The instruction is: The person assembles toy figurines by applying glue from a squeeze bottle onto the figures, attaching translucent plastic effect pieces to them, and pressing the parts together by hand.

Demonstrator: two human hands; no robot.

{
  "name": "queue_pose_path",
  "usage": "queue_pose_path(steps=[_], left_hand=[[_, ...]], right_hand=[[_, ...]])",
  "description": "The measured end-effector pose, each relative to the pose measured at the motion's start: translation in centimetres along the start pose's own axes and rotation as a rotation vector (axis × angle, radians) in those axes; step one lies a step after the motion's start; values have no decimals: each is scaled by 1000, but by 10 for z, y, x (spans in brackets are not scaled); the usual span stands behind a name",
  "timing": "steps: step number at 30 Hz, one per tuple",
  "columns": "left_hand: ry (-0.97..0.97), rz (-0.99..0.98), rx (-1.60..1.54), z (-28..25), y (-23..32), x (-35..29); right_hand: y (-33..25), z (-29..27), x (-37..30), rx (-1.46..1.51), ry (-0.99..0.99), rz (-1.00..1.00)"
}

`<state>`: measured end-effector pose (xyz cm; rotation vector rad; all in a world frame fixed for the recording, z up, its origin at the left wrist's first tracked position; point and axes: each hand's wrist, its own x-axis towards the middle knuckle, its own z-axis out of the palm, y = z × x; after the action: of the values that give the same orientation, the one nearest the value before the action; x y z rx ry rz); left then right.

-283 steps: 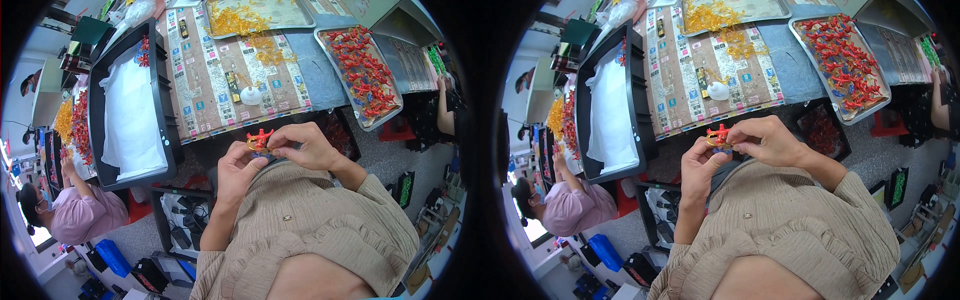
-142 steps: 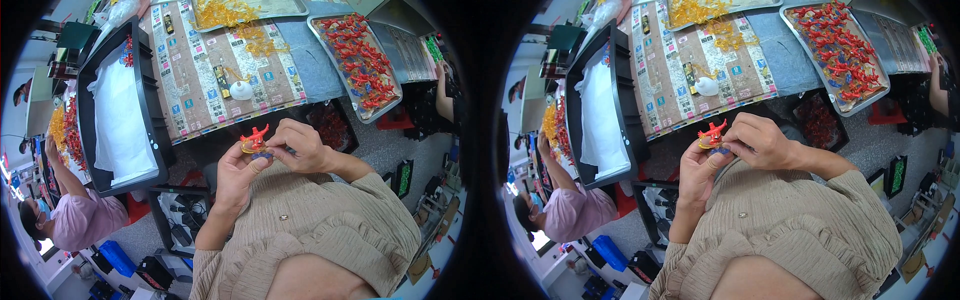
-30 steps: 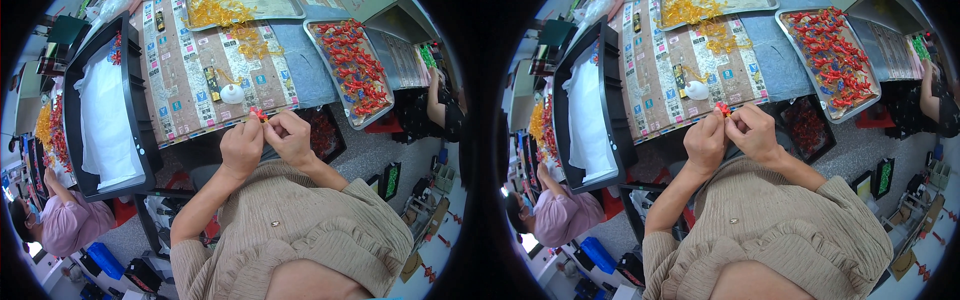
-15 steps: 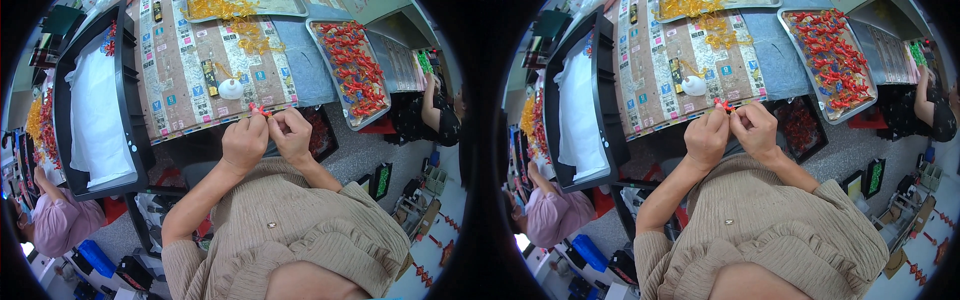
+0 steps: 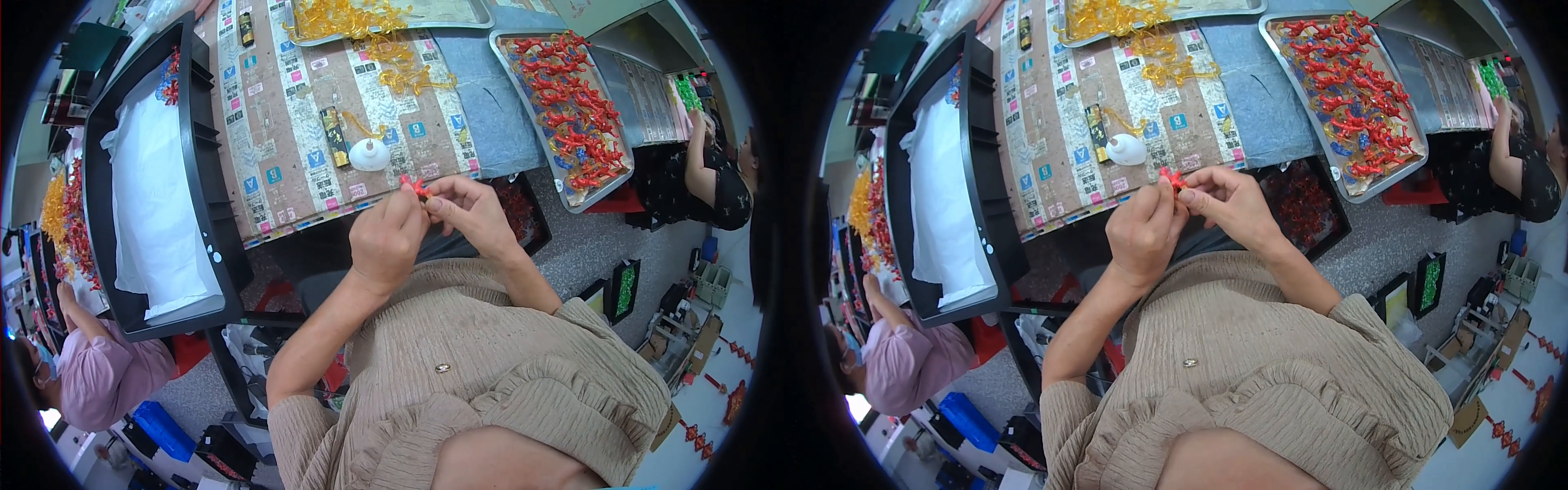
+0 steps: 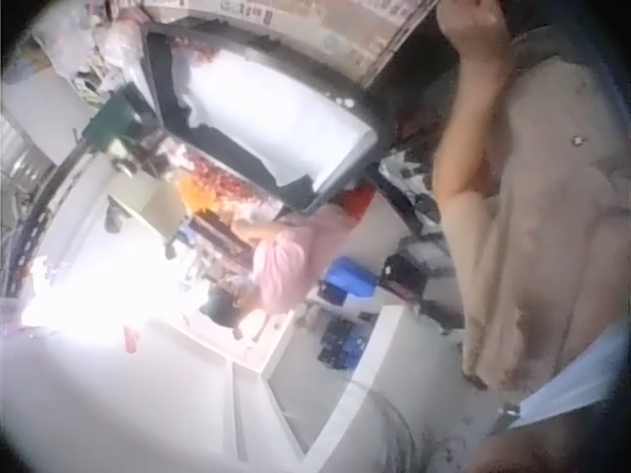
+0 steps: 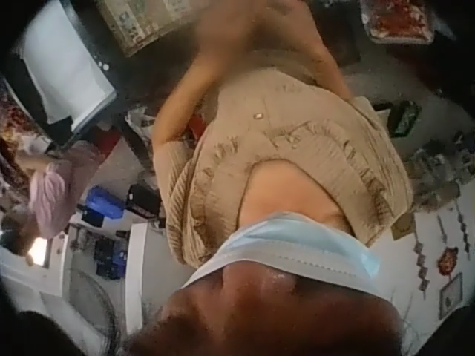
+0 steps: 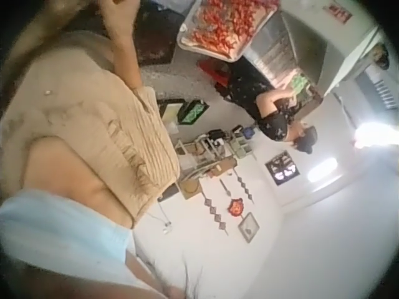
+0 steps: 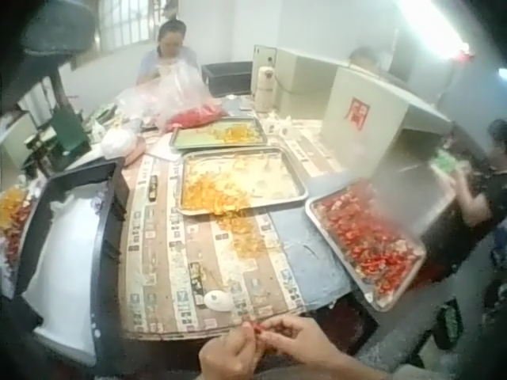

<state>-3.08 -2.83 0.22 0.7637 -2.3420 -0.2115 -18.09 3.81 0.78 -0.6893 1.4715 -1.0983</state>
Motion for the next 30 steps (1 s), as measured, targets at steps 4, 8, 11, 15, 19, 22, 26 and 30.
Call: queue_pose_path(steps=[4, 8, 11, 15, 19, 22, 26, 30], left_hand=[[55, -25, -118, -10, 10, -4], [119, -26, -169, -19, 16, -4], [142, -17, -188, -23, 18, -4], [133, -9, -198, -27, 22, -6], [125, -1, -202, -28, 24, -7], [148, 11, -208, -28, 25, -7], [138, 15, -200, -30, 27, -5], [139, 15, -192, -30, 29, -5]], right_hand=[[-7, 2, -5, 235, -254, 46], [-4, 4, -11, 441, -358, 48], [-6, 5, -15, 422, -348, 33], [-10, 3, -18, 449, -349, 30], [-6, 0, -19, 409, -369, 67], [-6, -1, -21, 433, -363, 50], [-5, 0, -22, 450, -357, 39], [-7, -2, -23, 438, -362, 35]])
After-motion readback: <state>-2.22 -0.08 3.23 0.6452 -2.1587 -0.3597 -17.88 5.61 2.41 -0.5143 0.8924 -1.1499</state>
